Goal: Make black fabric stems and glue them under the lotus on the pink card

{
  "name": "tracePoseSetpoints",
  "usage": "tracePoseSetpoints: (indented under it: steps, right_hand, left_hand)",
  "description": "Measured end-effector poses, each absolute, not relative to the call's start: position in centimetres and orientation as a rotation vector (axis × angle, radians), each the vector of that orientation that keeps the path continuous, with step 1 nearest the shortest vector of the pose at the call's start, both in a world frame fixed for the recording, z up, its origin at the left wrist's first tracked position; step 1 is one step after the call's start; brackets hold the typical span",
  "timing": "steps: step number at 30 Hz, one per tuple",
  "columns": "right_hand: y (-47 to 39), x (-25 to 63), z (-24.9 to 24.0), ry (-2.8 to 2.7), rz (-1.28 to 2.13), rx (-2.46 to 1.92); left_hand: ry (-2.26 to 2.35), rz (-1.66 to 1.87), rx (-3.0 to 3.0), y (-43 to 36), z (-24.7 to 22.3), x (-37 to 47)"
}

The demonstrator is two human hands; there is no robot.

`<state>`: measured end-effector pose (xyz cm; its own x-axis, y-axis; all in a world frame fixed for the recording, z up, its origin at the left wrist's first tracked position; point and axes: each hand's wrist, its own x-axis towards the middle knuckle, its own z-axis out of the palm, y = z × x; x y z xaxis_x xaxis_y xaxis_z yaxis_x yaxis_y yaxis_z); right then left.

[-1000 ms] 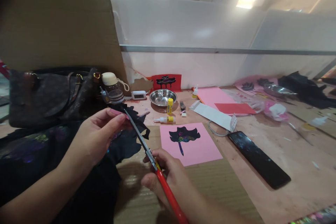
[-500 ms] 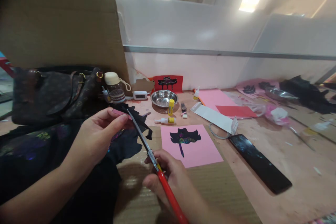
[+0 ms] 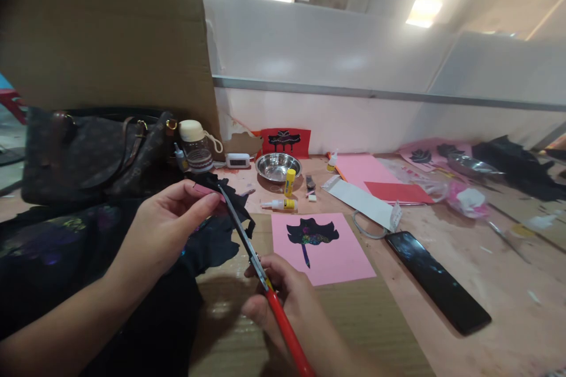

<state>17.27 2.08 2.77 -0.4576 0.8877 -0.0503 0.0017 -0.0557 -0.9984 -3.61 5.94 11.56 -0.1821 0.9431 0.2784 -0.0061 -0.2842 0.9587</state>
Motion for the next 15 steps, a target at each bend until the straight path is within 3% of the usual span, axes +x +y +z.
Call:
tracePoseSetpoints:
  steps: [15]
  right_hand:
    - [2.2, 17.3, 4.3, -1.628, 1.553, -0.961]
  left_hand:
    - [1.230, 1.607, 1.383, 5.7, 11.8, -3.2]
